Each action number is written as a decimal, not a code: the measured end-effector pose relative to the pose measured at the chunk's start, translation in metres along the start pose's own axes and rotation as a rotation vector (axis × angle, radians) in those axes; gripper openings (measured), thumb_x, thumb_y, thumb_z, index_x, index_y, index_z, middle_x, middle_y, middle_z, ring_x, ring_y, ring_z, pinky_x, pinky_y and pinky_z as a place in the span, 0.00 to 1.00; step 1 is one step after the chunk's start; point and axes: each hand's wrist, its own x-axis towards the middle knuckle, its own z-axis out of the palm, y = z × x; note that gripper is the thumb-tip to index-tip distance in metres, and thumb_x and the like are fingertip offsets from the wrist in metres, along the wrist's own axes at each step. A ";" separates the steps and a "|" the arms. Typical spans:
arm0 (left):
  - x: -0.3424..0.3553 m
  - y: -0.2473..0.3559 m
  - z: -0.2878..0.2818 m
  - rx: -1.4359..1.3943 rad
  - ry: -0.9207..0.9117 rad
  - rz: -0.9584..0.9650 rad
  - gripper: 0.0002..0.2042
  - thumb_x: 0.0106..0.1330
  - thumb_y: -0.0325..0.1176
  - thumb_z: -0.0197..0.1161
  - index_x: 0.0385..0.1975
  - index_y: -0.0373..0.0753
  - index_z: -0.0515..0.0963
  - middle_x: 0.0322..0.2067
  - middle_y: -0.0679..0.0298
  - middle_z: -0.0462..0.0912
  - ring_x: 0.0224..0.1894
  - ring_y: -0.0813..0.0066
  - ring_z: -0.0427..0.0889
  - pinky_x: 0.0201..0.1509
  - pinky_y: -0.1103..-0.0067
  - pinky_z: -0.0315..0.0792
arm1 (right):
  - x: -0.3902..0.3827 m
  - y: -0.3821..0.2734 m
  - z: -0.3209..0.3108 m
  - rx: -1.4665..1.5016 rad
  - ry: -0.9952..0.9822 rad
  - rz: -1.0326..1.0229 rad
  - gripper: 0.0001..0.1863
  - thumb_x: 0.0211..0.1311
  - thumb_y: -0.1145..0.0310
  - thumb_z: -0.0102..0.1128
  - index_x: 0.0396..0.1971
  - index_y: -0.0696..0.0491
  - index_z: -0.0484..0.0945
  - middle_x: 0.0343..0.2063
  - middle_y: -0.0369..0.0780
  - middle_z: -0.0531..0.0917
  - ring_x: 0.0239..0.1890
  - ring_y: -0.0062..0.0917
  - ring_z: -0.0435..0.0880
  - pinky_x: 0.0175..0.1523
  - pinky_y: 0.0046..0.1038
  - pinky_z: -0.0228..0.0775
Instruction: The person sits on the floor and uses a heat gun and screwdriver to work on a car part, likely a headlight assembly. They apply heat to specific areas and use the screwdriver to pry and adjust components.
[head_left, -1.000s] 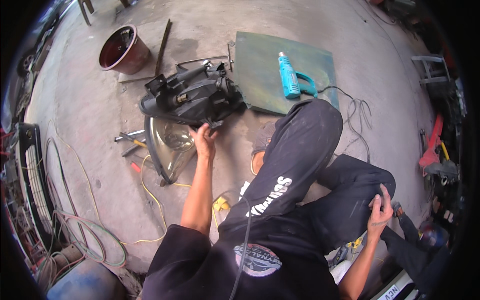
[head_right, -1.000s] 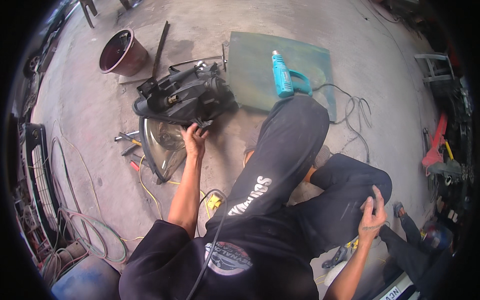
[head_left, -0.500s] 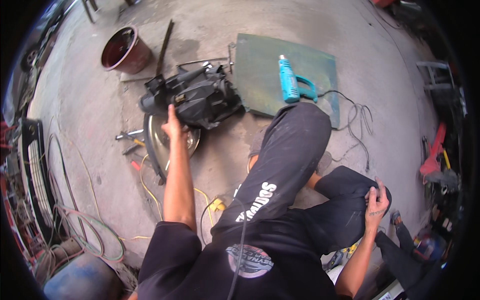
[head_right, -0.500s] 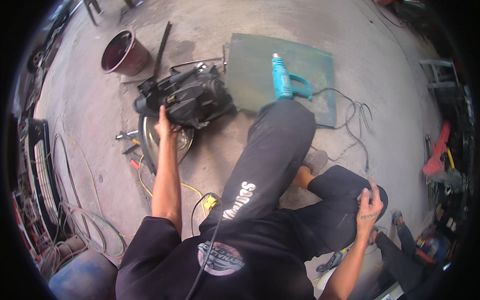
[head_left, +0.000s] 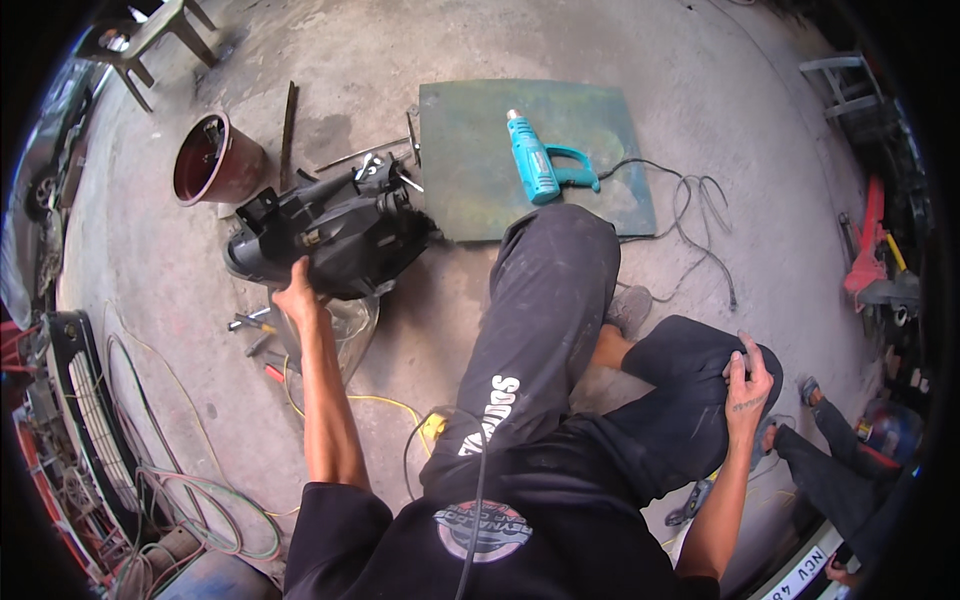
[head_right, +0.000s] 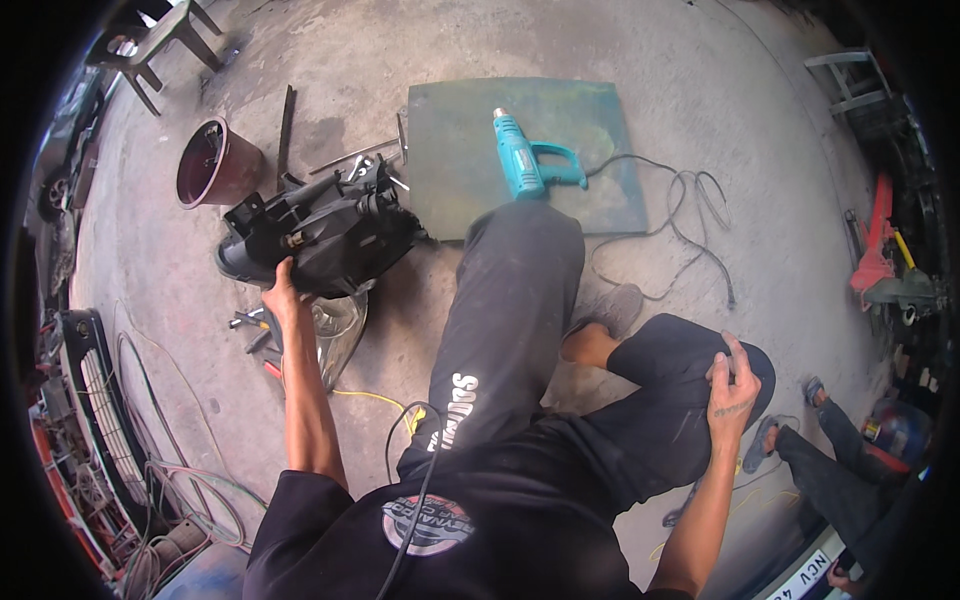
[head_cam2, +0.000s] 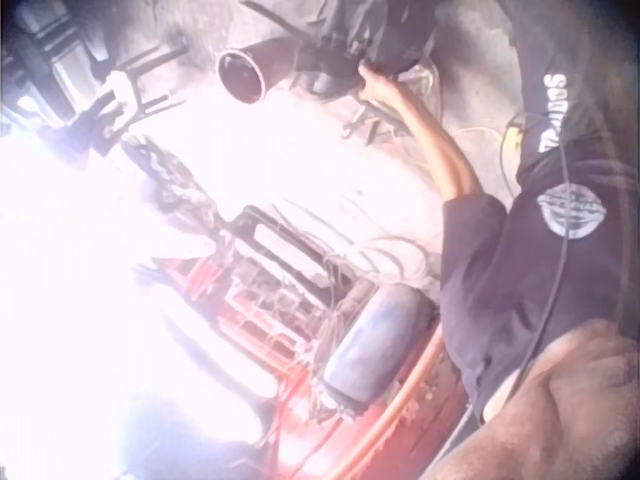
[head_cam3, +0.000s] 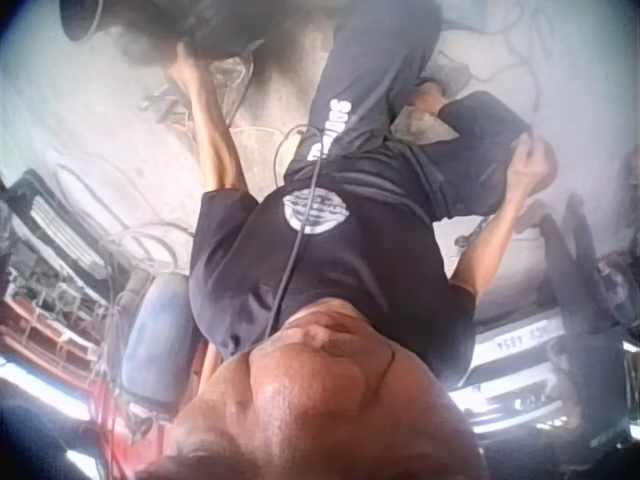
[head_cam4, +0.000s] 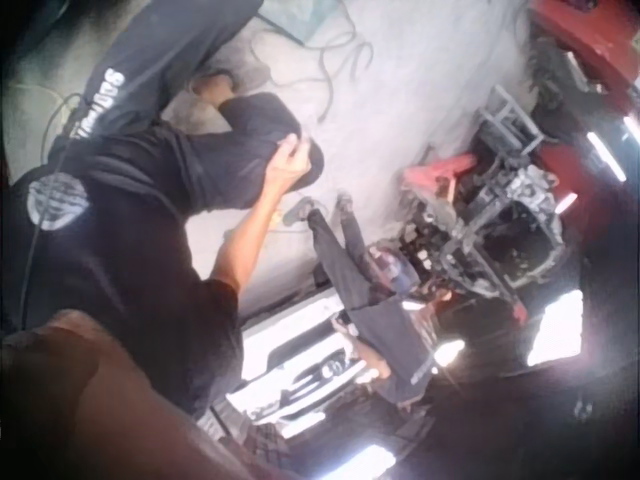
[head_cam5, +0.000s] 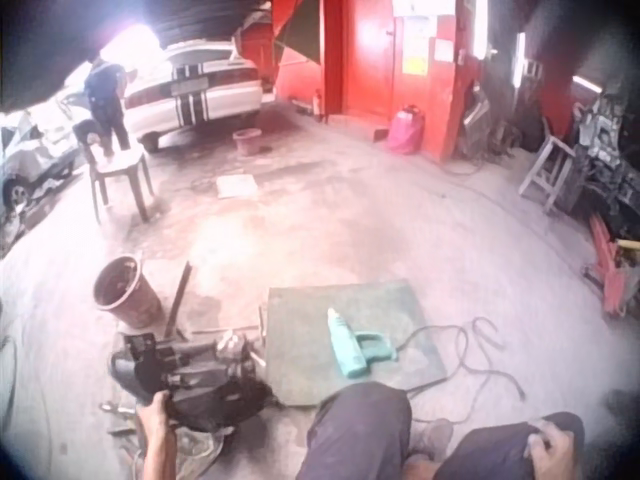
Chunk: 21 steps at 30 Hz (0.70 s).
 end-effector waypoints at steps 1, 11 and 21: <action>0.001 0.009 -0.010 0.033 0.027 0.043 0.34 0.54 0.42 0.80 0.55 0.28 0.74 0.46 0.51 0.84 0.40 0.56 0.87 0.36 0.60 0.85 | 0.000 0.003 0.002 0.013 0.008 -0.002 0.18 0.72 0.72 0.56 0.58 0.61 0.82 0.17 0.37 0.77 0.21 0.17 0.74 0.32 0.25 0.68; -0.001 0.149 -0.020 0.299 -0.204 0.205 0.43 0.57 0.56 0.75 0.67 0.35 0.70 0.59 0.50 0.80 0.57 0.52 0.82 0.52 0.51 0.80 | 0.010 0.003 0.018 -0.047 0.049 -0.051 0.17 0.71 0.75 0.56 0.56 0.60 0.82 0.17 0.39 0.76 0.20 0.20 0.74 0.31 0.26 0.68; 0.053 0.138 0.171 0.533 -0.748 0.227 0.34 0.61 0.58 0.71 0.57 0.35 0.80 0.47 0.59 0.86 0.45 0.67 0.85 0.48 0.70 0.78 | 0.019 -0.011 0.012 -0.069 -0.013 -0.027 0.14 0.70 0.75 0.58 0.53 0.57 0.84 0.20 0.43 0.81 0.22 0.29 0.80 0.33 0.30 0.72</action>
